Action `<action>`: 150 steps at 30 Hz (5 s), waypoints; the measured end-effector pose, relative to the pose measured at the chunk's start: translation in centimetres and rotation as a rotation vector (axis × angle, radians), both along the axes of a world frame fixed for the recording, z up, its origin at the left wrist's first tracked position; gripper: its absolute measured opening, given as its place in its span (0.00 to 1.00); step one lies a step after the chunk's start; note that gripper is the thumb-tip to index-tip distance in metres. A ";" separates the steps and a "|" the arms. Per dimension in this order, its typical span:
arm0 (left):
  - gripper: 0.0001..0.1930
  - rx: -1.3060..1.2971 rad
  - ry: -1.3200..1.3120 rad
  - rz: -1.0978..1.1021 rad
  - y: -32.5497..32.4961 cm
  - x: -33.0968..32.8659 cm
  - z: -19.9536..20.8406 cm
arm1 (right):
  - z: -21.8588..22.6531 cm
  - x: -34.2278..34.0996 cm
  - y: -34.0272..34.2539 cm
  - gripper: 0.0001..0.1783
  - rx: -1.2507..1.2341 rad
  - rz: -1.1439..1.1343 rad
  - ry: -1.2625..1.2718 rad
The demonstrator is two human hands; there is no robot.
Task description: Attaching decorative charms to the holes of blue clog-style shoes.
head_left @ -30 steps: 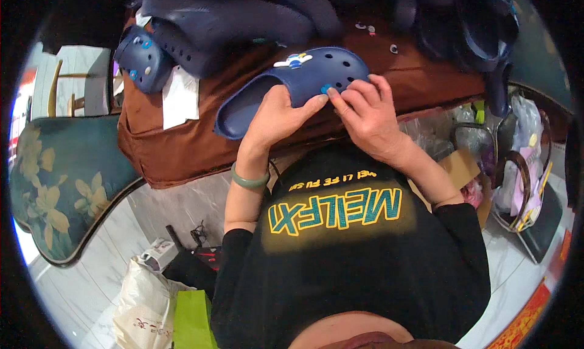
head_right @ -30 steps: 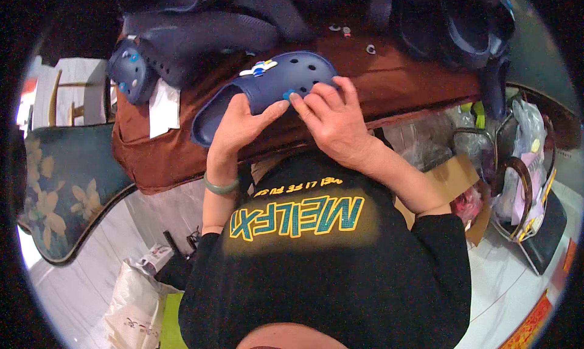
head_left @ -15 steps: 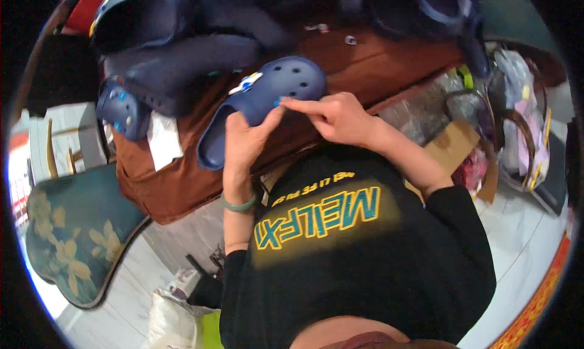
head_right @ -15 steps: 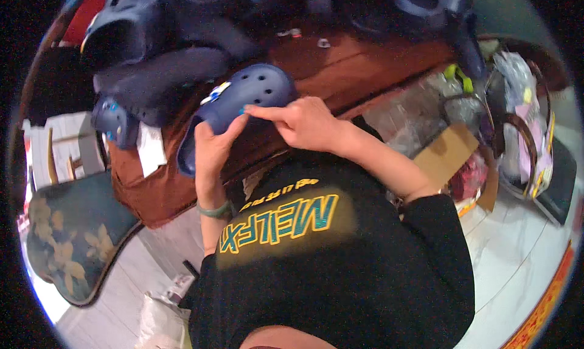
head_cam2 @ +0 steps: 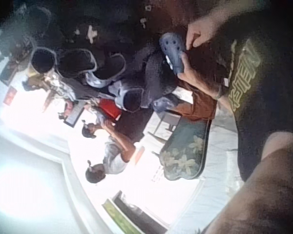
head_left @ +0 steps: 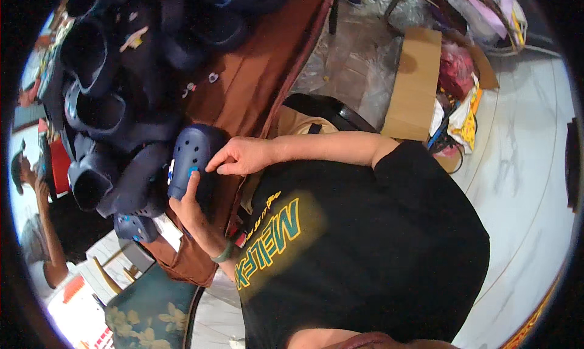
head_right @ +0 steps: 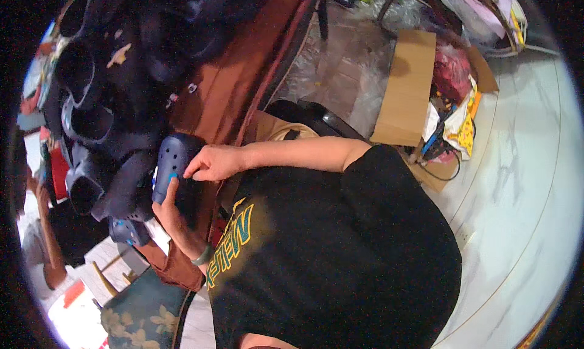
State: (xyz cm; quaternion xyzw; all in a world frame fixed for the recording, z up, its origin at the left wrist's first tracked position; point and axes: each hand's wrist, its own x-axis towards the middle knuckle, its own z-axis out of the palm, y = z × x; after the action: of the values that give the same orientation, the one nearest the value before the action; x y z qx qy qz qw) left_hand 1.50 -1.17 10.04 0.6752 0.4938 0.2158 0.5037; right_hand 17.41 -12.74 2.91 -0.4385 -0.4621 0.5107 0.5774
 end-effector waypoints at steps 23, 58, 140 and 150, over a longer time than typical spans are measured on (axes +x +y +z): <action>0.28 -0.153 -0.152 -0.210 1.8 -2.0 -0.5 | 1.1 0.0 -0.2 0.09 0.033 -0.093 -0.231; 0.17 -0.151 -0.211 -0.211 1.3 -2.7 -0.9 | 4.2 4.0 9.3 0.09 0.600 -0.419 -1.161; 0.14 0.013 -0.166 -0.198 0.5 -2.7 -0.8 | 3.7 2.6 4.5 0.09 0.435 -0.371 -0.966; 0.20 -0.001 -0.140 -0.231 1.2 -2.7 -1.0 | 6.3 5.2 6.4 0.10 0.173 -0.022 -0.873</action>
State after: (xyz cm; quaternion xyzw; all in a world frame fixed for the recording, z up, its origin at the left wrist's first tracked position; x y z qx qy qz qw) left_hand -1.21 0.06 9.00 0.7107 0.3767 0.2027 0.5585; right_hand 22.57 -6.34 9.24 -0.5681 -0.6989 0.2310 0.3681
